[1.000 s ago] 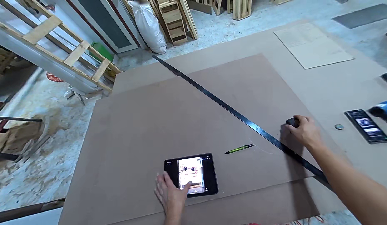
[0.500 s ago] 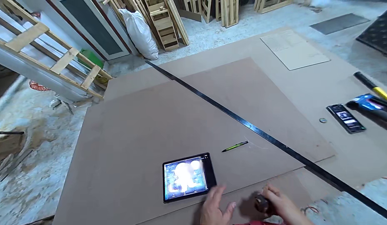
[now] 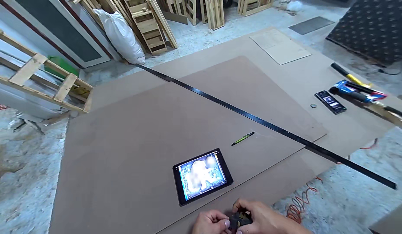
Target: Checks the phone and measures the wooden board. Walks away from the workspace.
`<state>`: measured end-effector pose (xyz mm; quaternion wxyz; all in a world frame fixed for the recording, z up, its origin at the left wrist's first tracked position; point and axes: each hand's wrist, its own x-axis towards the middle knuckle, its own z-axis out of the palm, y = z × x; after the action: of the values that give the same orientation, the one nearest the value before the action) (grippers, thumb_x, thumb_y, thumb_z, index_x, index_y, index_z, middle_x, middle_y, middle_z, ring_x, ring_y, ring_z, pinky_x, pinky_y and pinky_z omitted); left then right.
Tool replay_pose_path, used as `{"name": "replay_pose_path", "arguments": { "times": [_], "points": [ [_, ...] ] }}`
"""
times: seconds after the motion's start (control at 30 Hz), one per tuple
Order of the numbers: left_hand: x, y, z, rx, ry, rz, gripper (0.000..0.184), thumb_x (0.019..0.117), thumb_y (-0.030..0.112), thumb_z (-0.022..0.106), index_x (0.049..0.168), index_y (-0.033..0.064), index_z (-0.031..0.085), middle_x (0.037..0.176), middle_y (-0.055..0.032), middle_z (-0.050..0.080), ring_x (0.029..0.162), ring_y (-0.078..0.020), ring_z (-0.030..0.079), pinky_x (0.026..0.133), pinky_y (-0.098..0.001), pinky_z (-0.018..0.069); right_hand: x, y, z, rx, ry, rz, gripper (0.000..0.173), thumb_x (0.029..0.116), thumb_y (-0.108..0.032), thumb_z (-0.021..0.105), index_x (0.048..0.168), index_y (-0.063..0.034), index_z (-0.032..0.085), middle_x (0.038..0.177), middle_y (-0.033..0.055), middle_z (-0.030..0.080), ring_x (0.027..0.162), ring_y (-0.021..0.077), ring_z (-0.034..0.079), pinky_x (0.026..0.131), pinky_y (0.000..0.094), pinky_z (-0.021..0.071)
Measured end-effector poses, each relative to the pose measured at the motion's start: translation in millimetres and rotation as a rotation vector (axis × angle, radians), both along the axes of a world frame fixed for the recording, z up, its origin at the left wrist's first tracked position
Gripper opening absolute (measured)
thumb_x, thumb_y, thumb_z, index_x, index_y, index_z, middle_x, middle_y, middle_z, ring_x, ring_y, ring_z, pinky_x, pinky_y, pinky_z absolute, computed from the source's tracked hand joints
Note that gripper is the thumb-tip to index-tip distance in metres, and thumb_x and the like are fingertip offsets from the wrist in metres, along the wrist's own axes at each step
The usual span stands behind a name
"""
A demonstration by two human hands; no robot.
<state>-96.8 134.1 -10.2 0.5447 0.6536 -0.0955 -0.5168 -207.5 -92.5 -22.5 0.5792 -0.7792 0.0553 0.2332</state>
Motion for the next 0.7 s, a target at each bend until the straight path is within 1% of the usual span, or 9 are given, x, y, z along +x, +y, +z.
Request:
{"name": "replay_pose_path", "arguments": {
  "times": [0.07, 0.17, 0.27, 0.33, 0.43, 0.53, 0.6, 0.67, 0.7],
  "points": [
    [6, 15, 0, -0.031, -0.021, -0.071, 0.012, 0.0924, 0.003, 0.073, 0.102, -0.0045, 0.074, 0.087, -0.0127, 0.077, 0.077, -0.0204, 0.077, 0.078, -0.0387, 0.0656, 1, 13, 1, 0.046, 0.0, 0.015, 0.052, 0.0877, -0.048, 0.079, 0.124, -0.0134, 0.065, 0.109, 0.0072, 0.072, 0.098, 0.0187, 0.07, 0.089, 0.0444, 0.0577],
    [15, 27, 6, 0.099, -0.196, -0.255, 0.02, 0.0916, 0.01, 0.073, 0.11, 0.0038, 0.074, 0.092, -0.0054, 0.078, 0.082, -0.0136, 0.075, 0.081, -0.0355, 0.0642, 3, 35, 1, 0.032, 0.007, 0.022, 0.05, 0.0896, -0.047, 0.077, 0.125, -0.0144, 0.064, 0.108, 0.0069, 0.072, 0.097, 0.0183, 0.07, 0.088, 0.0447, 0.0578],
    [28, 31, 4, 0.236, -0.418, -0.335, 0.017, 0.088, 0.015, 0.069, 0.102, 0.0086, 0.077, 0.082, -0.0025, 0.075, 0.072, -0.0116, 0.071, 0.071, -0.0368, 0.0604, 7, 56, -5, 0.051, 0.0, 0.042, 0.047, 0.0973, -0.043, 0.069, 0.136, -0.0171, 0.061, 0.116, 0.0075, 0.072, 0.101, 0.0194, 0.071, 0.092, 0.0461, 0.058],
    [49, 32, -4, 0.311, -0.506, -0.298, 0.014, 0.0867, 0.016, 0.067, 0.095, 0.0108, 0.077, 0.08, -0.0014, 0.073, 0.07, -0.0125, 0.068, 0.068, -0.038, 0.0584, 11, 68, -14, 0.104, 0.04, 0.0, 0.042, 0.1013, -0.038, 0.061, 0.139, -0.0194, 0.061, 0.114, 0.0091, 0.072, 0.098, 0.0218, 0.07, 0.088, 0.0491, 0.0565],
    [93, 31, -10, 0.505, -0.631, -0.254, 0.016, 0.0887, 0.021, 0.064, 0.097, 0.0137, 0.076, 0.079, -0.0011, 0.07, 0.071, -0.0156, 0.067, 0.068, -0.0422, 0.0572, 12, 86, -29, 0.125, 0.141, -0.129, 0.035, 0.0977, -0.036, 0.058, 0.127, -0.0173, 0.065, 0.108, 0.0084, 0.071, 0.096, 0.0217, 0.068, 0.083, 0.0492, 0.0545],
    [147, 16, -2, 0.66, -0.739, -0.312, 0.021, 0.0926, 0.023, 0.064, 0.104, 0.0101, 0.075, 0.089, -0.0071, 0.072, 0.085, -0.0237, 0.07, 0.08, -0.0499, 0.0574, 10, 107, -43, -0.043, 0.115, -0.317, 0.04, 0.0928, -0.051, 0.069, 0.104, -0.0119, 0.07, 0.107, 0.0067, 0.067, 0.099, 0.0191, 0.064, 0.088, 0.0415, 0.0526],
    [176, -4, 1, 0.711, -0.739, -0.36, 0.022, 0.0947, 0.024, 0.063, 0.105, 0.0089, 0.075, 0.095, -0.0096, 0.073, 0.093, -0.0268, 0.07, 0.086, -0.0524, 0.0558, 10, 120, -56, -0.196, 0.072, -0.478, 0.042, 0.0962, -0.052, 0.065, 0.105, -0.0115, 0.072, 0.098, 0.0066, 0.071, 0.089, 0.0191, 0.068, 0.082, 0.0412, 0.0565],
    [190, -21, -11, 0.661, -0.711, -0.319, 0.021, 0.096, 0.025, 0.063, 0.103, 0.0097, 0.075, 0.092, -0.0082, 0.073, 0.089, -0.0246, 0.07, 0.084, -0.0504, 0.0561, 14, 127, -68, -0.272, 0.004, -0.593, 0.037, 0.1024, -0.048, 0.057, 0.113, -0.0147, 0.071, 0.091, 0.0033, 0.073, 0.081, 0.0154, 0.071, 0.076, 0.0397, 0.0598],
    [192, -25, -21, 0.6, -0.698, -0.254, 0.02, 0.0976, 0.025, 0.063, 0.103, 0.0106, 0.075, 0.089, -0.0063, 0.073, 0.084, -0.0217, 0.071, 0.08, -0.0477, 0.0581, 17, 129, -74, -0.3, -0.029, -0.65, 0.036, 0.1043, -0.045, 0.054, 0.11, -0.0149, 0.073, 0.088, 0.0024, 0.074, 0.079, 0.0137, 0.071, 0.074, 0.0384, 0.0595]
  ]
}}
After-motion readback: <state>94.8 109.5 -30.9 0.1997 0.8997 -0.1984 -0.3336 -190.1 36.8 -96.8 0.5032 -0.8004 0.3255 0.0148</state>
